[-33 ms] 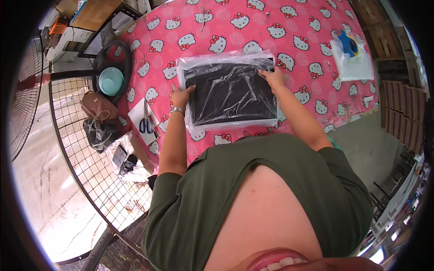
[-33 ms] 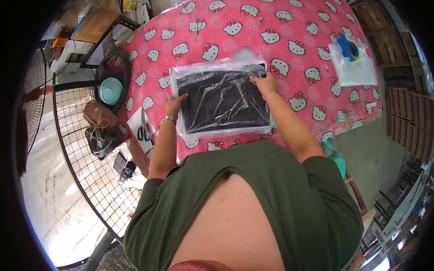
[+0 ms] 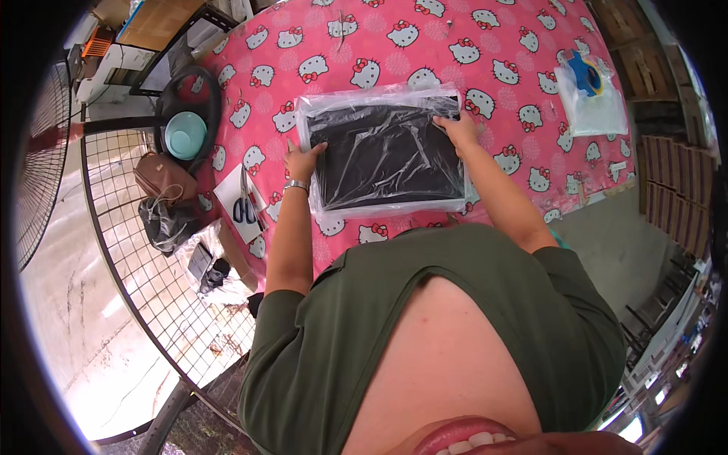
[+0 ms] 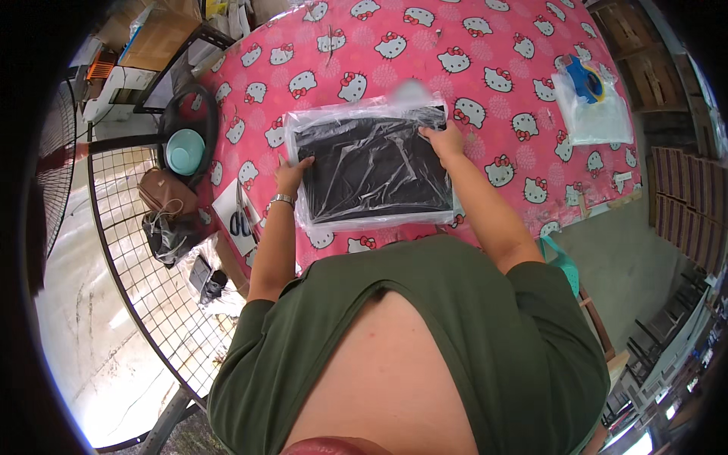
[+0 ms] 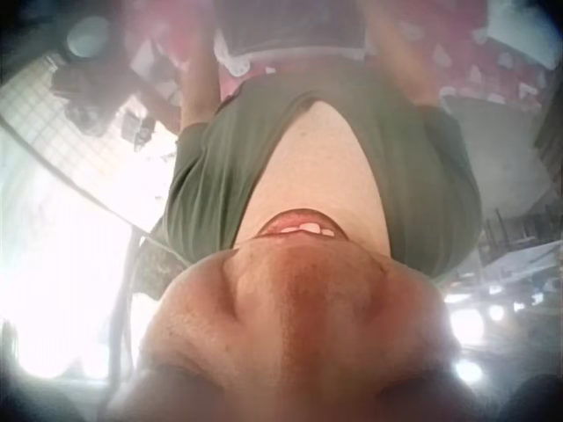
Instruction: The person places items inside plastic sleeves, cuts a paper note with scissors, and uses a tape dispenser to seal the sleeves.
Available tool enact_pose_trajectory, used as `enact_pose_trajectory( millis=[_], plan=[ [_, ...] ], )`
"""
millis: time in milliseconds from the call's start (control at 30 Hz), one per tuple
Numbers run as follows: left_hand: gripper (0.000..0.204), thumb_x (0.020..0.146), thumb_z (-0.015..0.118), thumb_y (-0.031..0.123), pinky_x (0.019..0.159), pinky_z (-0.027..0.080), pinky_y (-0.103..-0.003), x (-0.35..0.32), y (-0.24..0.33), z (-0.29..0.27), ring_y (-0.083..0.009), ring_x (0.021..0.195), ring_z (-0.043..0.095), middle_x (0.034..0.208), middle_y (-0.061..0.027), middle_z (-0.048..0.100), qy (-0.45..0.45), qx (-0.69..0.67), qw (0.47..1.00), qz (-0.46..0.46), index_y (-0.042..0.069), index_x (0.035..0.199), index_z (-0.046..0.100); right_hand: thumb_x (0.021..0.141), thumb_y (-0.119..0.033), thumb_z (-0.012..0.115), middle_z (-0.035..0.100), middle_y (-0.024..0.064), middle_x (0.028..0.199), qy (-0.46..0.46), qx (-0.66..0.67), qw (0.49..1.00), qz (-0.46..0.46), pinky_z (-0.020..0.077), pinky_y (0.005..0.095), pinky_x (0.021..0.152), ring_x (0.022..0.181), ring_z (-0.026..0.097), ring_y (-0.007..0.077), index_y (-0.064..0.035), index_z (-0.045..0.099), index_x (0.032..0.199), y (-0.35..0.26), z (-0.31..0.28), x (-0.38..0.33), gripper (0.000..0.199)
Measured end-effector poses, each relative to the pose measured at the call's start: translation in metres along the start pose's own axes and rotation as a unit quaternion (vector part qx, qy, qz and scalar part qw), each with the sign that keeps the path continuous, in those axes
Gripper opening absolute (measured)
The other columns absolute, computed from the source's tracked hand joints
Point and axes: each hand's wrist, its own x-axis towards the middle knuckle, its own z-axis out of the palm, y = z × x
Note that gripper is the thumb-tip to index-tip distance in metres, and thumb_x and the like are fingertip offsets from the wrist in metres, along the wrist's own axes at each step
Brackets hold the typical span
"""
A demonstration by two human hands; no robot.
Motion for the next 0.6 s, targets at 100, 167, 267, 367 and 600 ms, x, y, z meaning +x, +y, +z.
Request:
enact_pose_trajectory(
  millis=[100,167,267,367,600],
  plan=[
    [0.102,0.061,0.079,0.055,0.106,0.031,-0.046,-0.006,-0.011,0.002,-0.0414,0.127,0.036,0.135,-0.0296,0.039,0.060,-0.061,0.995,0.041,-0.004,0.136,0.043,0.068,-0.023,0.082,0.065,0.0149,0.100,-0.057,0.095,0.994,0.021,0.0482,0.0366,0.082,0.091,0.063,0.0261,0.0020,0.054,0.108,-0.011,-0.001,-0.002,0.054],
    [0.093,0.066,0.081,0.046,0.105,0.033,-0.043,-0.023,0.002,0.004,-0.0365,0.126,0.040,0.133,-0.0256,0.043,0.113,-0.065,0.989,0.064,-0.004,0.134,0.044,0.069,-0.019,0.081,0.064,0.0140,0.103,-0.067,0.129,0.989,0.001,0.0474,0.0354,0.084,0.094,0.061,0.0241,0.0021,0.051,0.112,-0.014,-0.004,-0.002,0.057],
    [0.074,0.073,0.081,0.026,0.100,0.037,-0.038,-0.060,0.006,-0.016,-0.0264,0.116,0.048,0.127,-0.0170,0.051,-0.012,-0.333,0.939,0.083,-0.003,0.131,0.045,0.070,-0.011,0.080,0.059,0.0131,0.111,-0.052,0.171,0.980,-0.092,0.0449,0.0325,0.089,0.102,0.058,0.0225,0.0000,0.042,0.123,-0.022,-0.010,-0.015,0.066],
    [0.048,0.078,0.077,0.010,0.091,0.043,-0.033,-0.118,-0.003,-0.039,-0.0194,0.100,0.055,0.111,-0.0089,0.060,0.127,-0.423,0.856,0.270,-0.002,0.118,0.054,0.071,-0.009,0.079,0.057,0.0117,0.110,-0.090,0.192,0.958,-0.195,0.0451,0.0329,0.091,0.104,0.058,0.0224,-0.0033,0.039,0.128,-0.040,-0.037,-0.058,0.070],
    [0.046,0.088,0.060,0.011,0.098,0.042,-0.036,-0.173,-0.087,-0.045,-0.0209,0.115,0.051,0.129,-0.0133,0.052,0.055,-0.367,0.874,0.315,-0.002,0.130,0.046,0.073,-0.002,0.071,0.056,0.0097,0.110,-0.168,0.037,0.902,-0.395,0.0460,0.0354,0.087,0.100,0.057,0.0244,-0.0028,0.049,0.116,0.010,-0.090,-0.138,0.048]
  ],
)
